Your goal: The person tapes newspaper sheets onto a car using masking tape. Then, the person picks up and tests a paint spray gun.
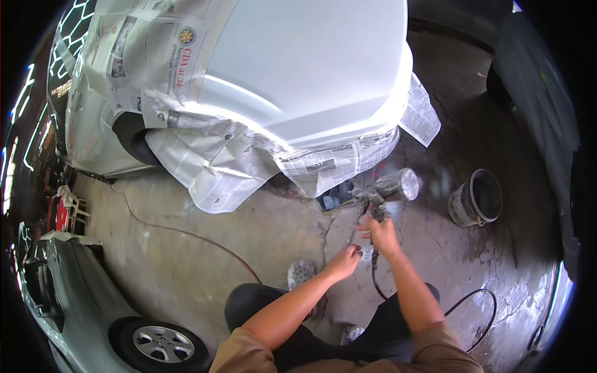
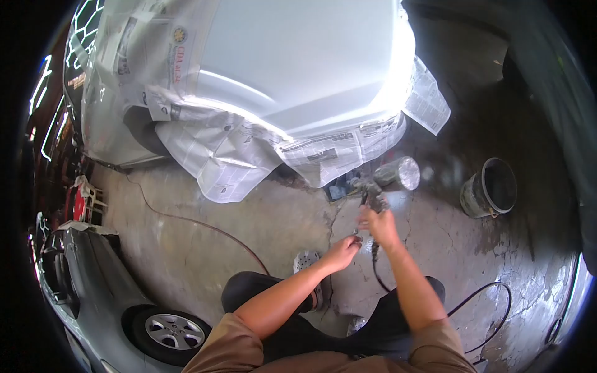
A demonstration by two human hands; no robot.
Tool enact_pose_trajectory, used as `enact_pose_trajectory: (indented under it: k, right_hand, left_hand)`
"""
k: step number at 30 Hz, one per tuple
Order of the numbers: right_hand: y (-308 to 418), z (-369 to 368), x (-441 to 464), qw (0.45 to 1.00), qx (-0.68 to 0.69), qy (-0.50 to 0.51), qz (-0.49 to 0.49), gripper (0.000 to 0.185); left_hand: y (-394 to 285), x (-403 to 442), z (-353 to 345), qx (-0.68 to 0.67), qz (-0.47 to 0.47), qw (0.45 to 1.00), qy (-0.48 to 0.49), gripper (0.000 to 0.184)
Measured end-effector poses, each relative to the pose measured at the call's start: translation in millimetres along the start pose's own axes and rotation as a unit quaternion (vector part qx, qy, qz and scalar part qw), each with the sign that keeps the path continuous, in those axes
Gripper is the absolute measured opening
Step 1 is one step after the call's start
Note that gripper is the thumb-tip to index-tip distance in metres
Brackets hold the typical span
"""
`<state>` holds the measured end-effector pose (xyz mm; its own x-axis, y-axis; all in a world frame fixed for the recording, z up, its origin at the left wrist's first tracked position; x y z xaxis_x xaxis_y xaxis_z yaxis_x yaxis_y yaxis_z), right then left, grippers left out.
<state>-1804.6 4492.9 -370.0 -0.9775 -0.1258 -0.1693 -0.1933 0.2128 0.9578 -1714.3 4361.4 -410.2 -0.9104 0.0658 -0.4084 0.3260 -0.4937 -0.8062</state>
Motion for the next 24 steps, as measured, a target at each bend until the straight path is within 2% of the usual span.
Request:
enact_pose_trajectory:
  k: [2, 4, 5, 6, 7, 10, 13, 16, 22, 24]
  right_hand:
    - [-20, -20, -18, 1.0, -0.009, -0.006, -0.005, 0.033]
    - [-41, -28, -34, 0.999, -0.03, -0.02, -0.021, 0.032]
    - [-49, -30, -42, 0.998, -0.041, -0.027, -0.03, 0.032]
    - [-53, -32, -46, 0.997, -0.064, -0.028, 0.022, 0.034]
    - [-60, -31, -50, 0.998, -0.032, -0.049, 0.015, 0.034]
    - [-67, -42, -61, 0.99, 0.065, -0.123, -0.014, 0.034]
    - [-67, -44, -59, 0.991, 0.01, -0.095, -0.094, 0.032]
    - [-62, -46, -59, 0.991, -0.068, -0.1, -0.064, 0.03]
    - [-77, -40, -59, 0.989, -0.093, -0.114, -0.015, 0.033]
    - [-73, -39, -62, 0.988, -0.091, -0.12, -0.019, 0.028]
  left_hand:
    - [21, 10, -3, -0.106, 0.087, 0.99, 0.034, 0.031]
    - [27, 2, -5, -0.222, 0.18, 0.955, 0.083, 0.024]
    - [24, -7, -4, -0.25, 0.201, 0.941, 0.105, 0.024]
    - [23, -17, -3, -0.278, 0.221, 0.926, 0.127, 0.023]
    - [22, -23, -3, -0.304, 0.24, 0.91, 0.15, 0.022]
    - [35, -30, -2, -0.299, 0.26, 0.9, 0.184, 0.022]
    - [35, -38, 3, -0.303, 0.281, 0.892, 0.184, 0.024]
    - [33, -43, 2, -0.308, 0.282, 0.889, 0.186, 0.025]
    - [39, -39, -7, -0.317, 0.288, 0.874, 0.229, 0.025]
    - [37, -40, -10, -0.301, 0.291, 0.877, 0.236, 0.025]
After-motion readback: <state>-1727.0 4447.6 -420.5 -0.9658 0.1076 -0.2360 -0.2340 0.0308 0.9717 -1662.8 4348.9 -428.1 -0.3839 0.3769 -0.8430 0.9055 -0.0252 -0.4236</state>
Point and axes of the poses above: each hand's wrist, its own x-axis towards the middle knuckle, its own z-axis out of the back of the hand, y = z × x, the point moved 4 cm from there along x, towards the middle knuckle, and after that the axes turned 11 degrees about z, right-handed, at the moved point
